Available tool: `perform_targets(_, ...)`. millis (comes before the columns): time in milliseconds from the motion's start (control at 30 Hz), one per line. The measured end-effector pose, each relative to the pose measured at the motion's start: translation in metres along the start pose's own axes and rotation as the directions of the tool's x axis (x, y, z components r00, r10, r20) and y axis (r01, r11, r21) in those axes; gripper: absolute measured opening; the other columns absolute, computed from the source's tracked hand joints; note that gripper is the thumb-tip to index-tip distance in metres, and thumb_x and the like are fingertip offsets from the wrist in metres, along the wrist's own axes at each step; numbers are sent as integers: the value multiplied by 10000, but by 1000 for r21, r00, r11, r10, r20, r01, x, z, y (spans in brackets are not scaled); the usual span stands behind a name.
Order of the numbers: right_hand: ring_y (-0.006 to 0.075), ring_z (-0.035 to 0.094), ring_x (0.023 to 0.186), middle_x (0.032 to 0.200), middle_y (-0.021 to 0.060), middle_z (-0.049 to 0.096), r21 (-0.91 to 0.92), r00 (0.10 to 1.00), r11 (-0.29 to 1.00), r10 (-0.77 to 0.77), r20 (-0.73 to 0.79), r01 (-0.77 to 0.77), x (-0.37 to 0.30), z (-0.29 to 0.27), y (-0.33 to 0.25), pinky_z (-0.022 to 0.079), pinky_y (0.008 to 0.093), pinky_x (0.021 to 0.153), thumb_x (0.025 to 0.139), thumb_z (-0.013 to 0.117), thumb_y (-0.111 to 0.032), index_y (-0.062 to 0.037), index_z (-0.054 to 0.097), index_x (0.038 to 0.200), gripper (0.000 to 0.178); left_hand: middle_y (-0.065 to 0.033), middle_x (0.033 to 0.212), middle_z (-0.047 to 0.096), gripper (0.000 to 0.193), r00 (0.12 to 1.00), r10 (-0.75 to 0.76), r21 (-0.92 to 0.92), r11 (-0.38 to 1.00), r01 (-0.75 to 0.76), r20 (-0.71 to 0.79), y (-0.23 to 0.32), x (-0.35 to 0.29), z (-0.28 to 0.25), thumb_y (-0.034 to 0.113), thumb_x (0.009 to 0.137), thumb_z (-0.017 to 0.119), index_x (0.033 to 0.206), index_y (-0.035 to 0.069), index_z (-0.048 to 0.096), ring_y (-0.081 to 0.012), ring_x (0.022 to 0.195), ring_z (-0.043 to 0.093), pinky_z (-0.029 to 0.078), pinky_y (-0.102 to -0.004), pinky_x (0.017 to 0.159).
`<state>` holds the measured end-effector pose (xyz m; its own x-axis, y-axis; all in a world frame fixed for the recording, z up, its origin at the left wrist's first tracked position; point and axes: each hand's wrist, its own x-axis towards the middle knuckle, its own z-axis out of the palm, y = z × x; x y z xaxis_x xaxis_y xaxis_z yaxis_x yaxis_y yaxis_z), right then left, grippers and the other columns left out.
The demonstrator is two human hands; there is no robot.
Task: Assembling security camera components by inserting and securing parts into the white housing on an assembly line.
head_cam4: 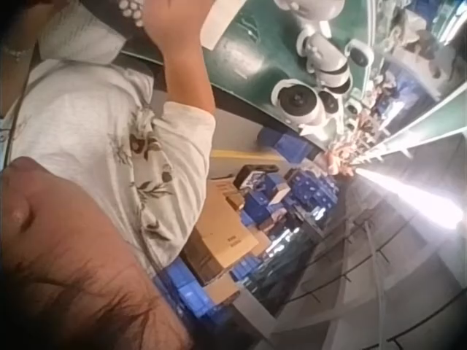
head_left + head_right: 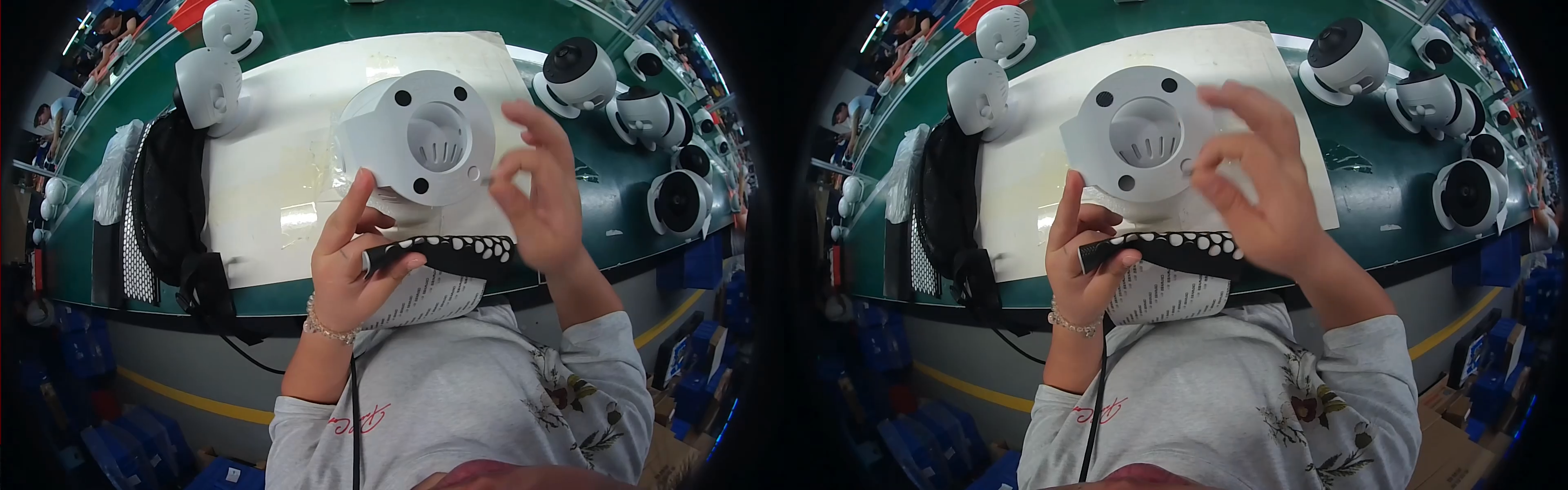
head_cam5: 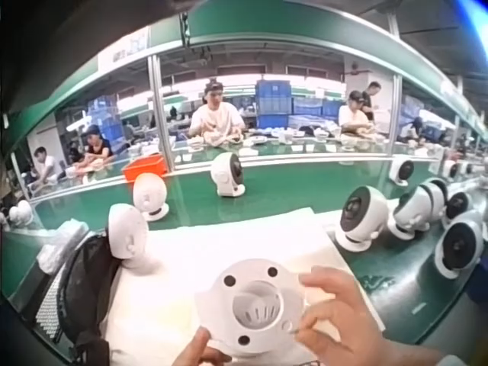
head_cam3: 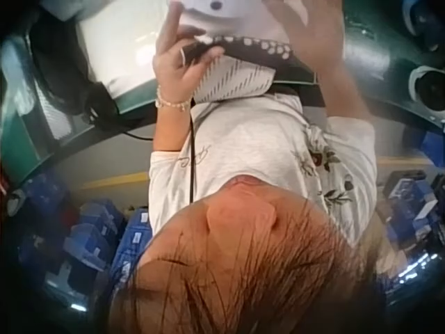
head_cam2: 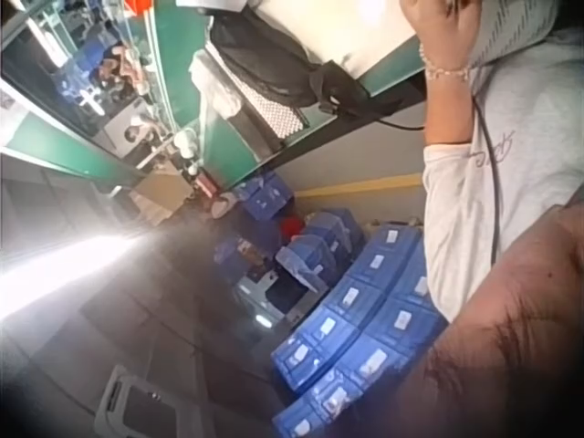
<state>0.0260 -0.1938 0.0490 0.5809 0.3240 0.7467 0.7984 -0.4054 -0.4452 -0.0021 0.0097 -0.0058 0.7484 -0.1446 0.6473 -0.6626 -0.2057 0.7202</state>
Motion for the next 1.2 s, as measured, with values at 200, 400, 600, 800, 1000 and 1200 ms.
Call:
perform_targets(200,290,341,1148,1244,130,400,42,960,970,233,154,-241,2,-4,8,273,365,939,797,550,-125,-47,545,845,92,-193,1316,341,279,999,-23,90,996,25,-24,1,0,5,133,609,751,652,-34,532,-168,689,554,463,-250,610)
perform_targets(400,271,393,1133,1205,91,473,-336,985,940,115,129,-65,-5,-7,-4,268,374,926,756,570,-135,-81,586,818,83,-208,1312,337,225,995,-93,155,983,98,-37,6,-1,7,67,606,739,650,-54,554,-144,643,549,456,-245,596)
perform_targets(600,299,391,1134,1174,117,495,-628,945,753,22,326,199,-1,-22,-18,267,415,930,723,589,-124,-72,621,956,240,-222,1309,334,218,997,-51,256,964,65,-62,8,0,9,51,602,736,669,-56,559,-146,617,551,454,-246,581)
perform_targets(800,300,445,1063,1126,141,511,-276,987,953,-88,135,123,59,-15,18,332,352,898,779,565,-222,-12,522,1085,374,-224,1309,332,242,999,-40,216,975,47,-33,4,-3,7,81,603,747,703,-41,563,-172,661,564,465,-261,599)
perform_targets(1000,213,504,842,910,102,538,61,901,998,-21,434,-6,81,-10,38,389,297,751,766,597,-176,-5,557,966,266,-171,1250,425,310,999,30,194,980,-34,23,5,-3,-1,88,551,775,793,46,585,-221,770,572,472,-288,636)
perform_targets(1200,65,478,697,772,12,522,414,806,691,511,299,-592,108,-27,94,394,216,582,814,577,-193,2,581,874,204,-126,1116,526,291,991,36,168,984,-58,131,12,-3,-9,132,533,773,746,58,589,-258,778,573,474,-336,635)
